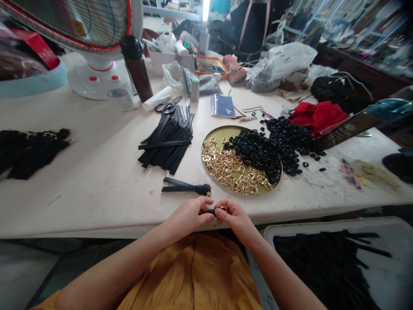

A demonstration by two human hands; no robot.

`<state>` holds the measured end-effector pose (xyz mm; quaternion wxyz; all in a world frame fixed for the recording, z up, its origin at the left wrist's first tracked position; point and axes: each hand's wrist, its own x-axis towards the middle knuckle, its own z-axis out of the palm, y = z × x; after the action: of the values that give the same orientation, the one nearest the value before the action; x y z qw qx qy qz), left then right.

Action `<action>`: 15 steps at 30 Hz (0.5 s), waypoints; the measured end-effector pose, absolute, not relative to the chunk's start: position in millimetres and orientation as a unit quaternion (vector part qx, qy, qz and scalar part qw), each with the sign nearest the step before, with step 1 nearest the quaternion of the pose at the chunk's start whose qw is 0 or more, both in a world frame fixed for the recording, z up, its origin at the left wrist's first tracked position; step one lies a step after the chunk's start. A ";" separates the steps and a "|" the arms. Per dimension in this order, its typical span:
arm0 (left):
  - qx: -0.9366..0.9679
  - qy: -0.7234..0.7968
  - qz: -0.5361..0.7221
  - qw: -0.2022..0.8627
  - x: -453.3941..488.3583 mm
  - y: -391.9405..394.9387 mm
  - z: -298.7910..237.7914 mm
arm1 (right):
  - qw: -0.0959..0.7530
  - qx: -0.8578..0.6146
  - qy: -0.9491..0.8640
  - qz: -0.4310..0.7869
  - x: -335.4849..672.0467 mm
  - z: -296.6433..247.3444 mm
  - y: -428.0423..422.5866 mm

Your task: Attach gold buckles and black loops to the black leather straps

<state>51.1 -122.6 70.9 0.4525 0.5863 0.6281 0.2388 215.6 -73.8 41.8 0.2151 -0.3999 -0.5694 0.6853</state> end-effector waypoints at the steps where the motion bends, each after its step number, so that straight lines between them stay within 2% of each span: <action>1: 0.587 0.631 0.237 0.448 49.1 -123.8 72.2 | 0.223 -0.406 -0.562 0.686 215.3 39.9 -75.1; 7: 0.632 0.656 0.220 0.349 38.5 -116.0 88.5 | 0.275 -0.399 -0.610 0.627 196.4 46.3 -68.8; 10: 0.697 0.638 0.213 0.248 26.7 -100.6 89.9 | 0.312 -0.418 -0.699 0.489 179.2 53.7 -53.4; 13: 0.755 0.621 0.152 0.147 11.9 -92.7 76.2 | 0.311 -0.415 -0.796 0.312 164.6 47.6 -42.9; 15: 0.778 0.608 0.119 0.100 4.6 -95.4 60.2 | 0.313 -0.403 -0.821 0.255 158.5 35.3 -42.4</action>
<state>4.6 -95.4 60.2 0.1001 0.7783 0.6084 0.1188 158.5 -42.4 35.3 0.3126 -0.4028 -0.8215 0.2554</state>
